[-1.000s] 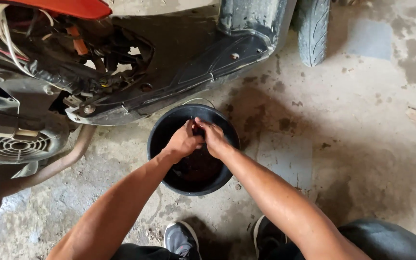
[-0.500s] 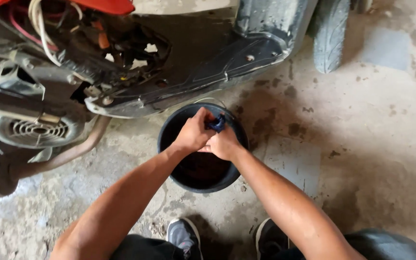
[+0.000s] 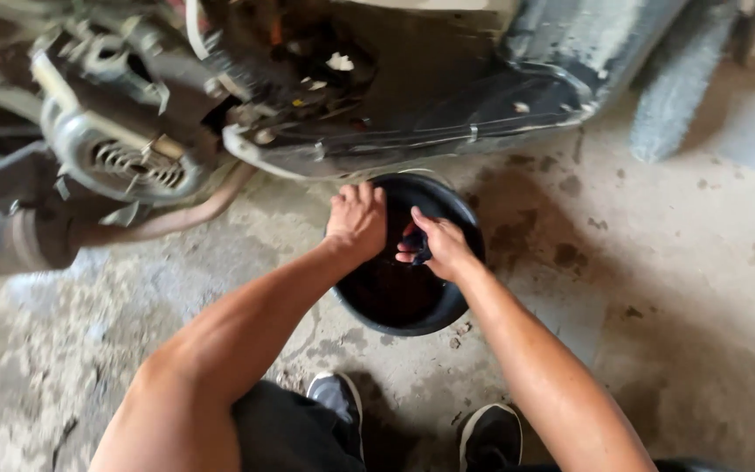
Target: The person cleans the lower side panel and engine area of a red motorcycle using a blue cloth and a bucket of water. They repeatedly dip the cloth into the bucket, wring it out, and wipe the motorcycle's bodywork.
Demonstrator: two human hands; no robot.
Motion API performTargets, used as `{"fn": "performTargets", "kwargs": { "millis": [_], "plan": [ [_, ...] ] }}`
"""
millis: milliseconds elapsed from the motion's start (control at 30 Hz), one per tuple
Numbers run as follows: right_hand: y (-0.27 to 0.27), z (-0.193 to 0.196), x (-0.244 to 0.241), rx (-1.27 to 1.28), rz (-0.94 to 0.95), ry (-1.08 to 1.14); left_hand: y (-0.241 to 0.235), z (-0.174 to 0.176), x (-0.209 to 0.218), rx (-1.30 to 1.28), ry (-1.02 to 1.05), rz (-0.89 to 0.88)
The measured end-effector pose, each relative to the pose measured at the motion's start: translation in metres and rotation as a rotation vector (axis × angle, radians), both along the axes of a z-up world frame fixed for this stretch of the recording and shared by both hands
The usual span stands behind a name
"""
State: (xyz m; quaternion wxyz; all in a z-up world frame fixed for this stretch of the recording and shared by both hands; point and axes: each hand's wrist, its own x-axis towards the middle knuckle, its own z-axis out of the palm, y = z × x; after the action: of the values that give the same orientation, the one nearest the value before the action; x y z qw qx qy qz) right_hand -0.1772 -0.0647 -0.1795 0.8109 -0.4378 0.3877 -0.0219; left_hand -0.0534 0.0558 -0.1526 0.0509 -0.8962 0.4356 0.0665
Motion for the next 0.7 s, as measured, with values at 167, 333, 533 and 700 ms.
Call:
{"fn": "performTargets", "kwargs": {
  "millis": [167,333,533,700],
  "plan": [
    [0.006,-0.002,-0.006,-0.18,0.212,-0.053,0.002,-0.049,0.012,-0.241,-0.266,-0.093],
    [0.006,-0.014,-0.002,-0.248,0.245,-0.038,0.011,-0.072,0.031,-0.234,-0.078,0.123],
    [0.021,0.011,-0.003,-0.371,0.267,0.059,0.061,-0.045,0.059,-0.111,0.695,0.491],
    [0.024,-0.006,0.004,-0.513,0.225,0.092,0.061,-0.054,0.066,-0.368,1.071,0.602]
  ]
}}
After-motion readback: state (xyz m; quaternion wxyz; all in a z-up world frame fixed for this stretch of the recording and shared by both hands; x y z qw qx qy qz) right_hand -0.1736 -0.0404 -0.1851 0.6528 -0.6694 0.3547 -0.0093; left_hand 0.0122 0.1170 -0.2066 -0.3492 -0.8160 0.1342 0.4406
